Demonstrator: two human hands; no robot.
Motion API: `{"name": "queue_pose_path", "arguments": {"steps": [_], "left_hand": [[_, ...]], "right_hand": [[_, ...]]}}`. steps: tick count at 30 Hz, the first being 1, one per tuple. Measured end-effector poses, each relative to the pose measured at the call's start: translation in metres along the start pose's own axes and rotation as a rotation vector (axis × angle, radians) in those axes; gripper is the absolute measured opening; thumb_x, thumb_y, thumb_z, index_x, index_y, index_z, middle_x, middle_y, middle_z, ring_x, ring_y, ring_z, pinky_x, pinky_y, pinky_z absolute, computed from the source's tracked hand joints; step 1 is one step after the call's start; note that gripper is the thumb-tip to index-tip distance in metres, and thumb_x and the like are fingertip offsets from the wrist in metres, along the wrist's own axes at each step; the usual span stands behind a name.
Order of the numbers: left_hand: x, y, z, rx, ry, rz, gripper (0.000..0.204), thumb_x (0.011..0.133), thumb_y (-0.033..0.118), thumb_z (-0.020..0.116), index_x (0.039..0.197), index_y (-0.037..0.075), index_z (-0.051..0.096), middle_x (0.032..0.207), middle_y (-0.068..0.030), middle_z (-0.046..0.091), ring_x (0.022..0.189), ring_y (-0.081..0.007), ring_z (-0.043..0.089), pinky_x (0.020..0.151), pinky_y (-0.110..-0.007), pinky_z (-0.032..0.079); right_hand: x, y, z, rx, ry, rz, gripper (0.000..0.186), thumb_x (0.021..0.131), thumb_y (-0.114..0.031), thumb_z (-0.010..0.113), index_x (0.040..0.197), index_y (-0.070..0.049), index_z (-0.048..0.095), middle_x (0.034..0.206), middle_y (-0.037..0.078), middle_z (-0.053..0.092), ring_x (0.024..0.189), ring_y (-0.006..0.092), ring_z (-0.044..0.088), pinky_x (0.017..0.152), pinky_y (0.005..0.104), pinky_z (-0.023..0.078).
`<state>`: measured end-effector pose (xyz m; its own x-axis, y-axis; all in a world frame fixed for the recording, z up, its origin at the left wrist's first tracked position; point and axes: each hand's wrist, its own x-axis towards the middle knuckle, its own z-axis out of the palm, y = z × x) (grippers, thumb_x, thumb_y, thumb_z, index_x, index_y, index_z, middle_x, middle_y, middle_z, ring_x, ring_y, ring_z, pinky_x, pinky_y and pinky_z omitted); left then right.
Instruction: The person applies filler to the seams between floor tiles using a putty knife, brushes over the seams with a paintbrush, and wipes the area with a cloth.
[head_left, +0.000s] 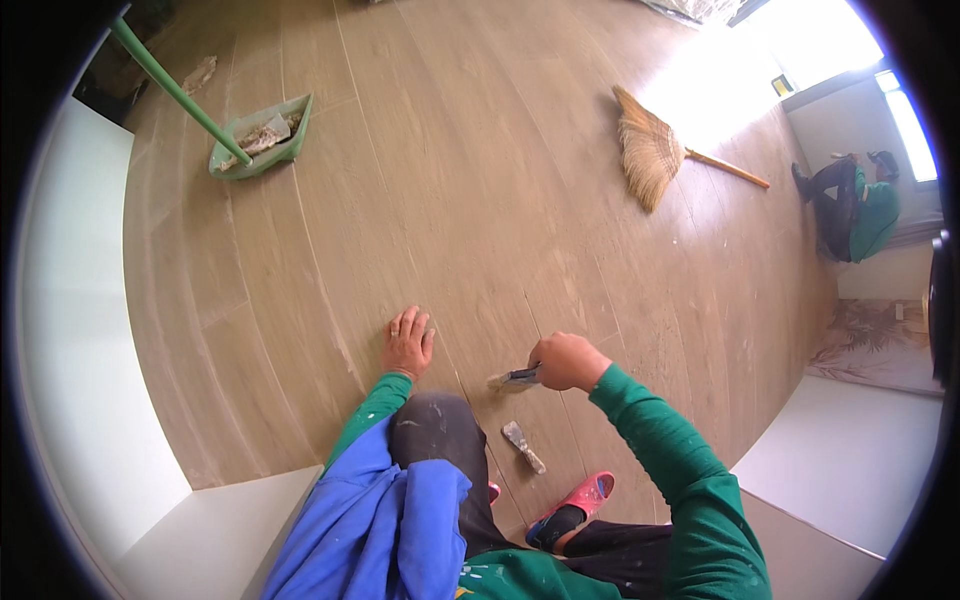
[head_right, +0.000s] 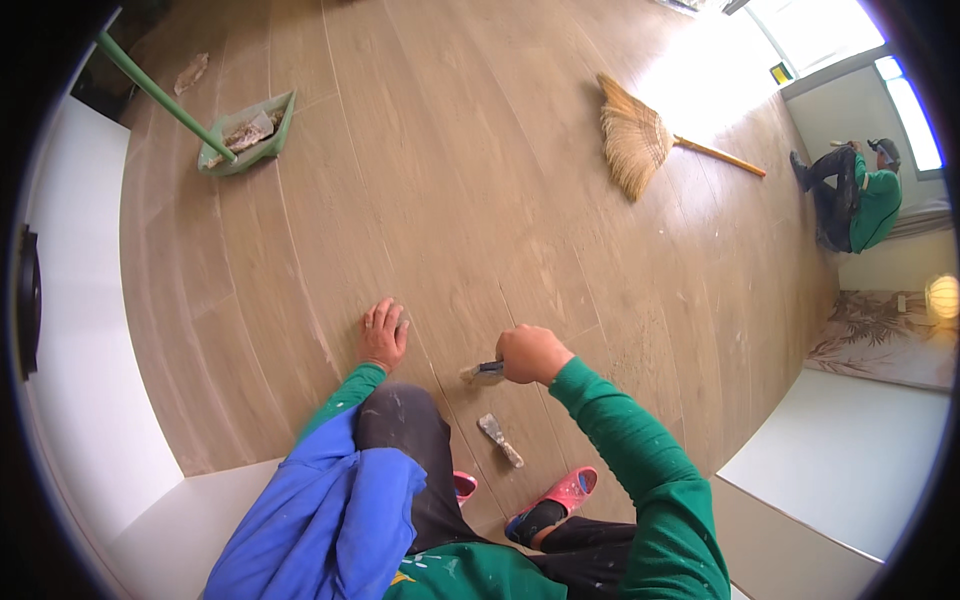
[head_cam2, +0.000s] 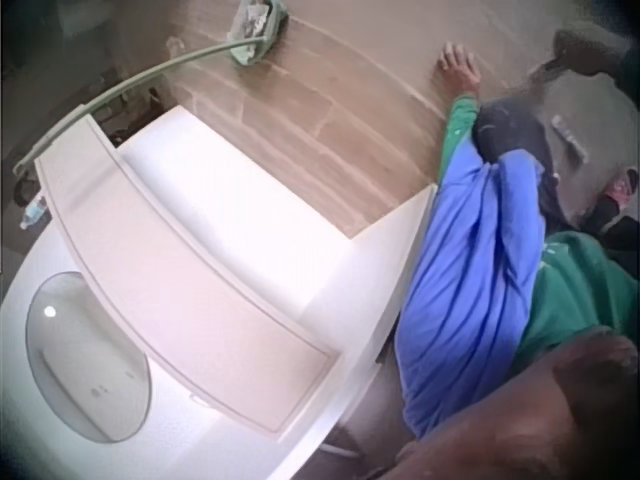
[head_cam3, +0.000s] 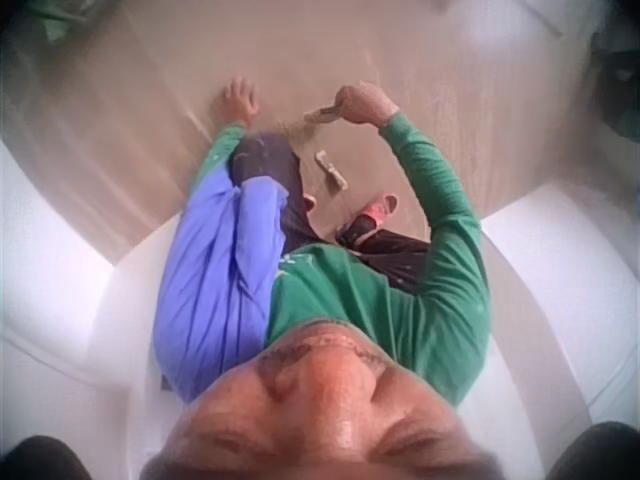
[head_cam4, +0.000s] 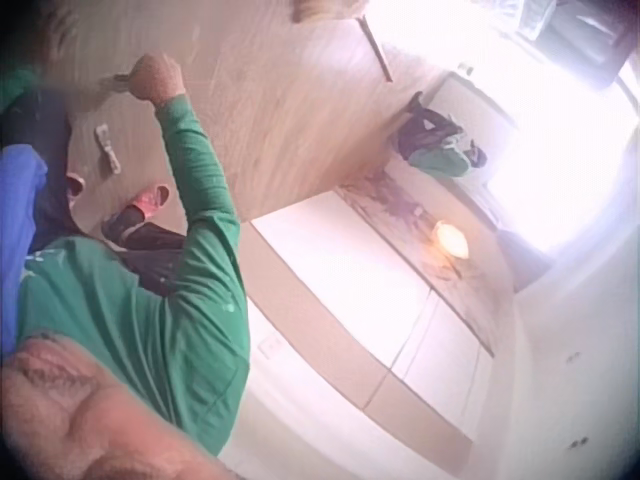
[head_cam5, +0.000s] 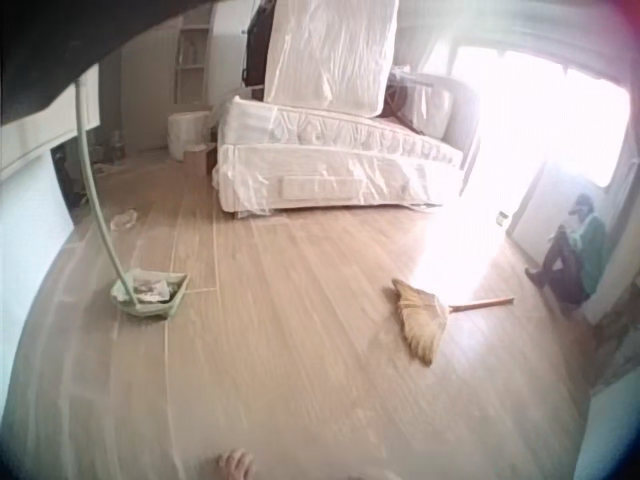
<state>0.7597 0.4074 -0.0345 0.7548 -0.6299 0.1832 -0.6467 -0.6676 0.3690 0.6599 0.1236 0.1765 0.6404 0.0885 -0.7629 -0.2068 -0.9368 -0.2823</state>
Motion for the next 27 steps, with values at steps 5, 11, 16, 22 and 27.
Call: {"name": "queue_pose_path", "arguments": {"steps": [5, 11, 16, 22, 27], "left_hand": [[0.005, 0.003, 0.007, -0.064, 0.023, -0.002, 0.036, 0.094, 0.028, 0.063, 0.125, 0.01, 0.06, 0.141, -0.0112, 0.051, 0.131, -0.0321, 0.047, 0.109, -0.047, 0.037], [0.002, 0.004, 0.002, -0.093, -0.026, -0.044, 0.034, 0.098, 0.022, 0.056, 0.129, 0.009, 0.057, 0.147, -0.015, 0.044, 0.136, -0.0361, 0.043, 0.112, -0.049, 0.035], [-0.007, -0.007, 0.013, -0.095, 0.012, -0.039, 0.035, 0.095, 0.017, 0.057, 0.13, 0.01, 0.054, 0.151, -0.0149, 0.041, 0.139, -0.0358, 0.041, 0.113, -0.05, 0.035], [0.002, 0.006, 0.01, -0.125, -0.016, -0.023, 0.037, 0.093, 0.012, 0.056, 0.13, 0.009, 0.053, 0.153, -0.0149, 0.039, 0.141, -0.0361, 0.039, 0.115, -0.051, 0.033], [-0.015, -0.008, 0.004, -0.15, -0.02, -0.077, 0.039, 0.091, 0.009, 0.056, 0.13, 0.008, 0.053, 0.155, -0.0158, 0.037, 0.141, -0.0366, 0.039, 0.115, -0.051, 0.033]], "right_hand": [[0.05, 0.084, -0.077, -0.017, 0.364, 0.292, 0.022, 0.08, -0.014, 0.062, 0.093, -0.012, 0.08, 0.091, 0.015, 0.076, 0.081, 0.0346, 0.072, 0.076, 0.0424, 0.059], [0.052, 0.048, -0.022, -0.073, 0.503, 0.109, 0.04, 0.08, -0.009, 0.058, 0.117, -0.013, 0.07, 0.087, 0.017, 0.073, 0.081, 0.0387, 0.07, 0.075, 0.0472, 0.057], [0.057, -0.045, 0.015, 0.046, 0.084, -0.148, 0.029, 0.074, -0.011, 0.062, 0.098, -0.01, 0.079, 0.094, 0.02, 0.073, 0.089, 0.0398, 0.07, 0.083, 0.0461, 0.056], [0.076, 0.071, -0.085, 0.038, 0.733, 0.203, 0.016, 0.08, -0.009, 0.064, 0.09, -0.005, 0.076, 0.089, 0.019, 0.073, 0.08, 0.0392, 0.072, 0.071, 0.0448, 0.059], [0.065, -0.015, -0.016, -0.113, 0.56, -0.163, 0.013, 0.081, -0.011, 0.063, 0.084, -0.004, 0.073, 0.085, 0.02, 0.073, 0.082, 0.0391, 0.072, 0.072, 0.0465, 0.059]]}}
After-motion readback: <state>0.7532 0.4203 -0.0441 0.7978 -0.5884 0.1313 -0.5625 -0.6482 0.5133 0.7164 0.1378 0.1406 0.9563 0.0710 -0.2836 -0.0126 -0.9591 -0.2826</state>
